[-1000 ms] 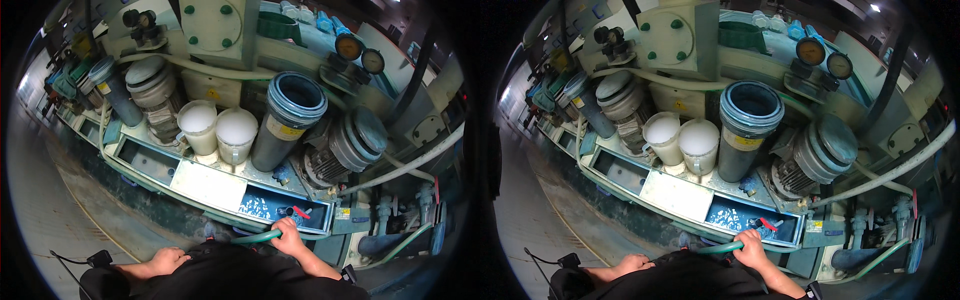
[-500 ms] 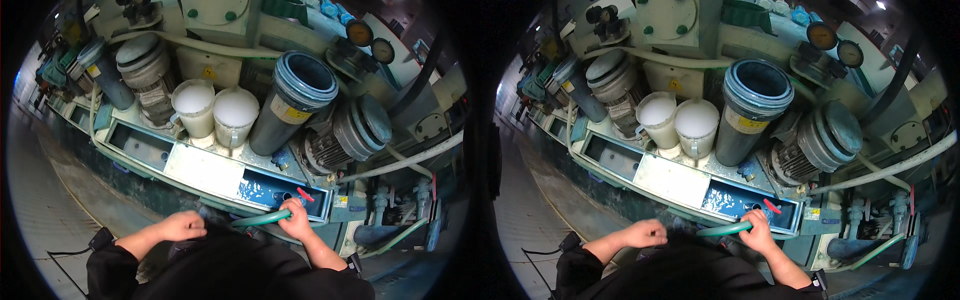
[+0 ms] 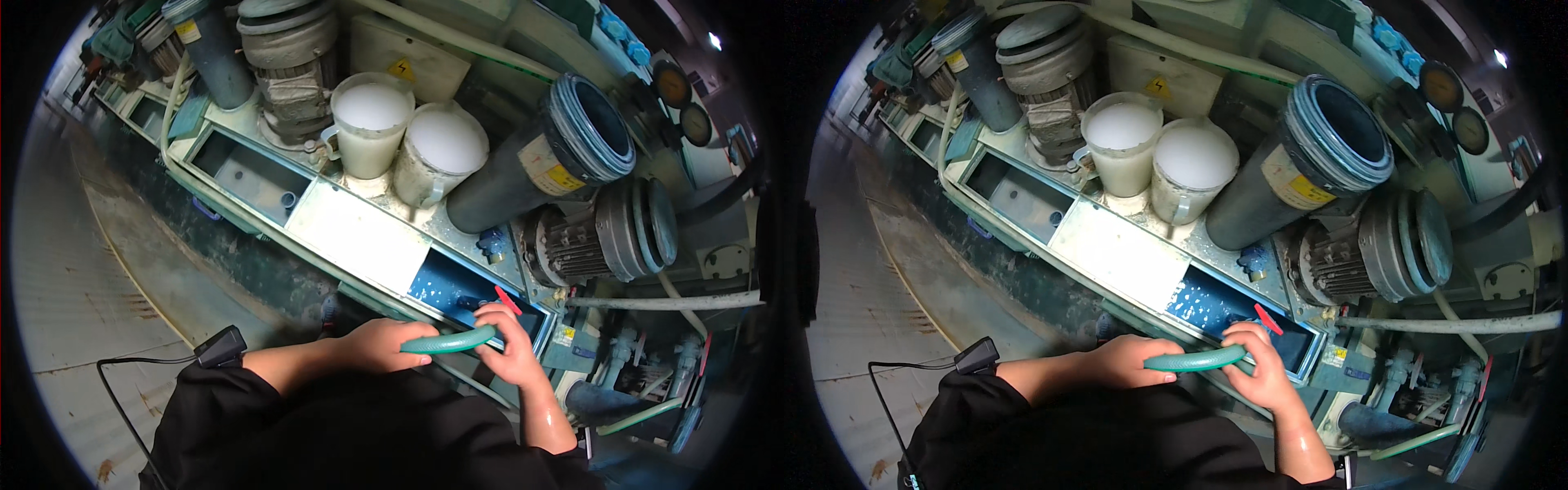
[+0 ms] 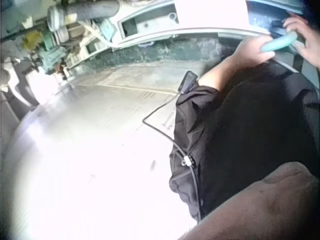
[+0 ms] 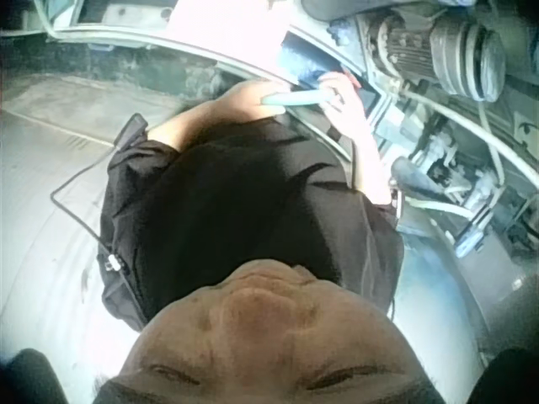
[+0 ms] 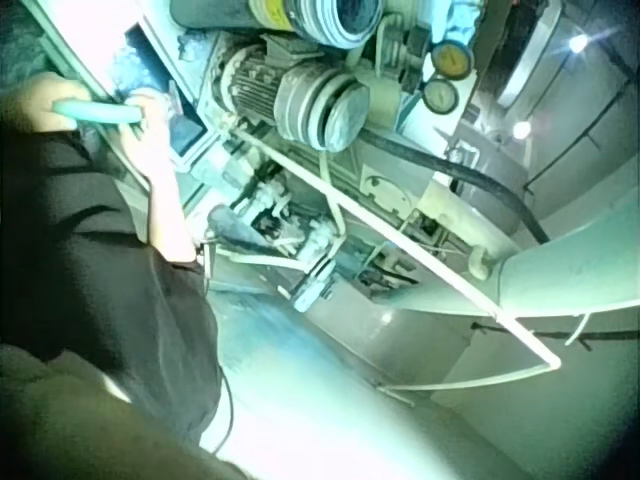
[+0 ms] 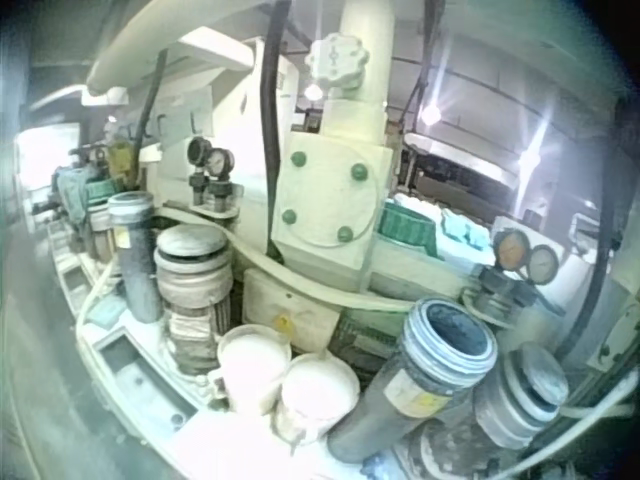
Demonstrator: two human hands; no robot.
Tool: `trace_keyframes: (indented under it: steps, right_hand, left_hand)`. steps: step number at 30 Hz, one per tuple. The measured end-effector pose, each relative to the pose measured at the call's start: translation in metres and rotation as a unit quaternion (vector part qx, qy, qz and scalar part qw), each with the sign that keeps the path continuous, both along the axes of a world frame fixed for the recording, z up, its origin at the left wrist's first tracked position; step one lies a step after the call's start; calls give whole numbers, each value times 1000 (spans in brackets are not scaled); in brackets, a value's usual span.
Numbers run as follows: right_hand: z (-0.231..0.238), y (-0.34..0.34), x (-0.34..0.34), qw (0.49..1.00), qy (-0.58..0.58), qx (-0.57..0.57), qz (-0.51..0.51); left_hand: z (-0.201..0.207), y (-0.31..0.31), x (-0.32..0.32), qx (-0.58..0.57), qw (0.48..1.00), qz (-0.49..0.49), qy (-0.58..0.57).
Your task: Cleaning and filling a machine coolant tray using an industrial hose.
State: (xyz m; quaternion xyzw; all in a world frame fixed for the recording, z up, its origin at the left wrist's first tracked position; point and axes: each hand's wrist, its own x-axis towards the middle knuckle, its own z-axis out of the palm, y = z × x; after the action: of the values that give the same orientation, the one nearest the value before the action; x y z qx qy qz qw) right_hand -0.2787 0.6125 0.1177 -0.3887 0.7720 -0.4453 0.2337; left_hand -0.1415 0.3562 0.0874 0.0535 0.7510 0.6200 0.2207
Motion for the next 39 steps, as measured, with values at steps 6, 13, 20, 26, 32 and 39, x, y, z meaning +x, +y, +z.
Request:
trace_keyframes:
  steps: [6, 13, 20, 26, 32, 39]
  right_hand:
    - [-68, 69, -28, 937, -20, 130, -325]
    - [-63, 35, -5, 927, -154, 106, -325]
    - [-58, -10, 32, 936, 114, 171, -287]
    - [-54, -31, 52, 911, 120, 183, -350]
    - [-62, -35, 63, 901, 139, 155, -381]
    - [-75, -41, 59, 907, 132, 163, -365]
  left_hand:
    - [15, -6, 7, 16, 996, -32, 84]
    - [5, -26, 22, 29, 978, -50, 201]
    - [12, -80, 11, 42, 975, -176, 131]
    - [50, -104, 1, -56, 968, -244, -4]
    - [38, -108, 18, -99, 969, -190, 124]
    - [38, -107, 27, -79, 983, -134, 102]
